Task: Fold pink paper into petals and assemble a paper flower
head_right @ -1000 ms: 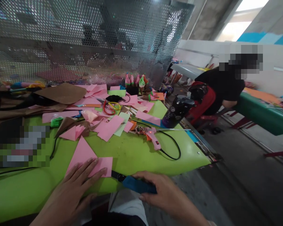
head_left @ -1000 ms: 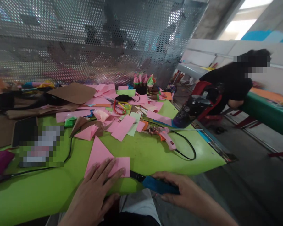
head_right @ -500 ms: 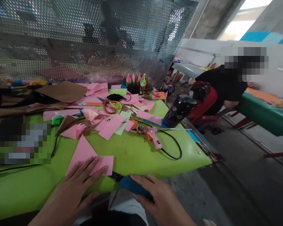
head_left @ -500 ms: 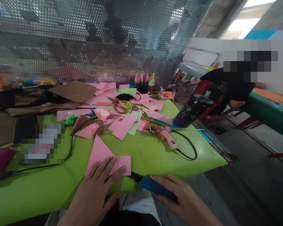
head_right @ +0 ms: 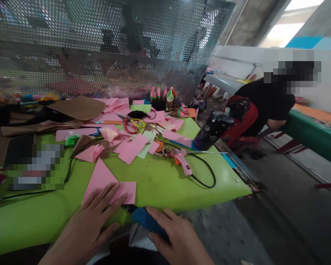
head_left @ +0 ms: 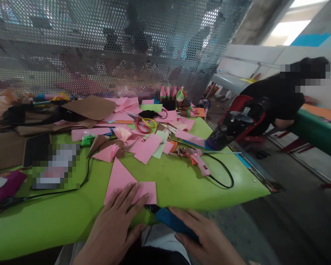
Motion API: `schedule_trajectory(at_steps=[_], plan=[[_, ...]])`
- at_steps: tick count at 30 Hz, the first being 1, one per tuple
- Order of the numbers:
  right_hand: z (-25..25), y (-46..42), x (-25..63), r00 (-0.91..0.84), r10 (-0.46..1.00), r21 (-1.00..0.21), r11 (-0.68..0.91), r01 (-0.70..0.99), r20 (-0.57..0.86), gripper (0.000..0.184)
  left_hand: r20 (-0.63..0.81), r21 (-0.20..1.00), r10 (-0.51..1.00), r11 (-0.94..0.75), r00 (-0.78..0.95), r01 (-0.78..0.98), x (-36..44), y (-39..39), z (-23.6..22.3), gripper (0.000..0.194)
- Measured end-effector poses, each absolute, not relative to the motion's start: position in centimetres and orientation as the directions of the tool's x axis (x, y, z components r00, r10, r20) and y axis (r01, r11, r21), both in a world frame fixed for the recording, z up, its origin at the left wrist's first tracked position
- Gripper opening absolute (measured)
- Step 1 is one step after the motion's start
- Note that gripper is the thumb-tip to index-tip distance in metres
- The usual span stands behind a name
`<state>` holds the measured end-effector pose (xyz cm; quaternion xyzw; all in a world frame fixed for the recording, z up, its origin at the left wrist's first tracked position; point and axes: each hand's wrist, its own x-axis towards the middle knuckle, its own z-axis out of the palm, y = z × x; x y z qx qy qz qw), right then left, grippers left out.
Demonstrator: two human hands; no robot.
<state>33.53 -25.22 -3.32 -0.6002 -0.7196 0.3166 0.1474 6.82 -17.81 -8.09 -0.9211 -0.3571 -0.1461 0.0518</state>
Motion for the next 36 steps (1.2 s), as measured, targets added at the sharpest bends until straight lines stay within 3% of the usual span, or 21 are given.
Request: schedule_trajectory(at_steps=[7, 14, 20, 25, 36], plan=[[-2.7, -25.0, 33.3, -0.241, 0.954, -0.65, 0.07, 0.757, -0.178, 0.05, 0.31, -0.03, 0.649, -0.724, 0.695, 0.689, 7.1, -17.9, -7.9, 0.064], [-3.3, -24.7, 31.8, -0.258, 0.952, -0.648, 0.094, 0.756, -0.163, 0.052, 0.312, 0.036, 0.669, -0.718, 0.675, 0.695, 7.4, -18.1, -7.8, 0.064], [-3.4, -24.5, 31.7, -0.25, 0.956, -0.626, 0.1, 0.773, -0.156, 0.048, 0.164, 0.172, 0.694, -0.72, 0.701, 0.672, 4.6, -16.0, -6.1, 0.05], [-3.2, -24.5, 32.1, -0.256, 0.954, -0.626, 0.106, 0.773, -0.154, 0.046, 0.035, 0.154, 0.708, -0.701, 0.705, 0.696, 2.6, -14.8, -5.5, 0.048], [-3.4, -23.7, 30.0, -0.299, 0.94, -0.667, 0.117, 0.736, -0.164, 0.052, 0.093, 0.086, 0.722, -0.691, 0.685, 0.717, 3.0, -15.5, -6.2, 0.059]])
